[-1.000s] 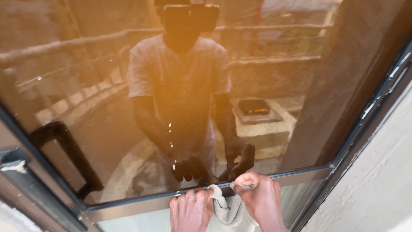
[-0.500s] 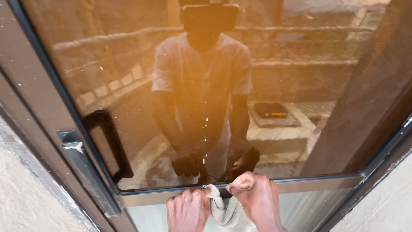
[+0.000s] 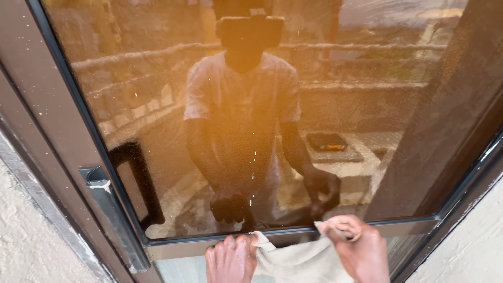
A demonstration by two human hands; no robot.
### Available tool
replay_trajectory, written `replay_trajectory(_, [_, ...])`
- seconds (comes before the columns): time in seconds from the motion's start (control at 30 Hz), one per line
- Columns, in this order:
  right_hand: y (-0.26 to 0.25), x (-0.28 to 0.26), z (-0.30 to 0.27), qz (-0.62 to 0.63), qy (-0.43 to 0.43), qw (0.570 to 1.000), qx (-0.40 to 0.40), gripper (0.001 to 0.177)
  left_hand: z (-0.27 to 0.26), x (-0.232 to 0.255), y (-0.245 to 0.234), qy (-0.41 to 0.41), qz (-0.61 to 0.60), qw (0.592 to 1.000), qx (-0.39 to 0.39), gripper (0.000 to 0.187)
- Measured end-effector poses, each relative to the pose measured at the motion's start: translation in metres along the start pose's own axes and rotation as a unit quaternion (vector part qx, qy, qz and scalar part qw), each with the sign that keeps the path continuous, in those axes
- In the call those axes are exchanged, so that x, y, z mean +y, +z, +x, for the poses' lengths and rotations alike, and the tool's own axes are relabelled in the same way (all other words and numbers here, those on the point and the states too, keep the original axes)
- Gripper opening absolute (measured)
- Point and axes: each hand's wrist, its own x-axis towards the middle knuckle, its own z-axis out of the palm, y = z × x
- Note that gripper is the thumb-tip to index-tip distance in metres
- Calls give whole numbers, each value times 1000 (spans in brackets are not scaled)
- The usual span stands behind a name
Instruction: The person wipes a tinted glass window using a white cloth. They move the cloth in circular and back-and-forth motions across the glass surface and along the bottom frame.
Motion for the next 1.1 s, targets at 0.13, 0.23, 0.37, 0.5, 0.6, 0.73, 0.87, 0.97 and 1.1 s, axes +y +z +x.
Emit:
replay_trajectory(0.13, [4,21,17,-122,-2,991,54,20,9,13,-20,-50,34,996,-64,10])
replay_trajectory(0.23, [25,12,8,-132,18,990,37,23,11,14,-26,-41,25,996,-75,15])
replay_trajectory(0.37, [66,17,0,-159,-29,987,21,27,0,2,-5,14,3,1000,18,31])
replay_trajectory(0.5, [77,8,-12,-80,-55,995,26,20,4,9,-20,-29,4,997,-72,25])
replay_trajectory(0.6, [75,11,-11,-67,-46,996,24,23,2,4,-11,-15,-3,1000,-23,26])
replay_trajectory(0.73, [62,20,-3,-55,-73,995,37,23,7,8,-25,-26,2,996,-84,30])
replay_trajectory(0.87, [37,22,7,-138,7,989,45,35,8,7,-25,-19,-1,997,-80,30])
replay_trajectory(0.97, [29,31,8,-49,-6,997,59,28,11,11,-34,-37,7,990,-138,33])
replay_trajectory(1.1, [52,56,1,-32,-138,981,136,17,5,9,-25,-37,-6,993,-111,31])
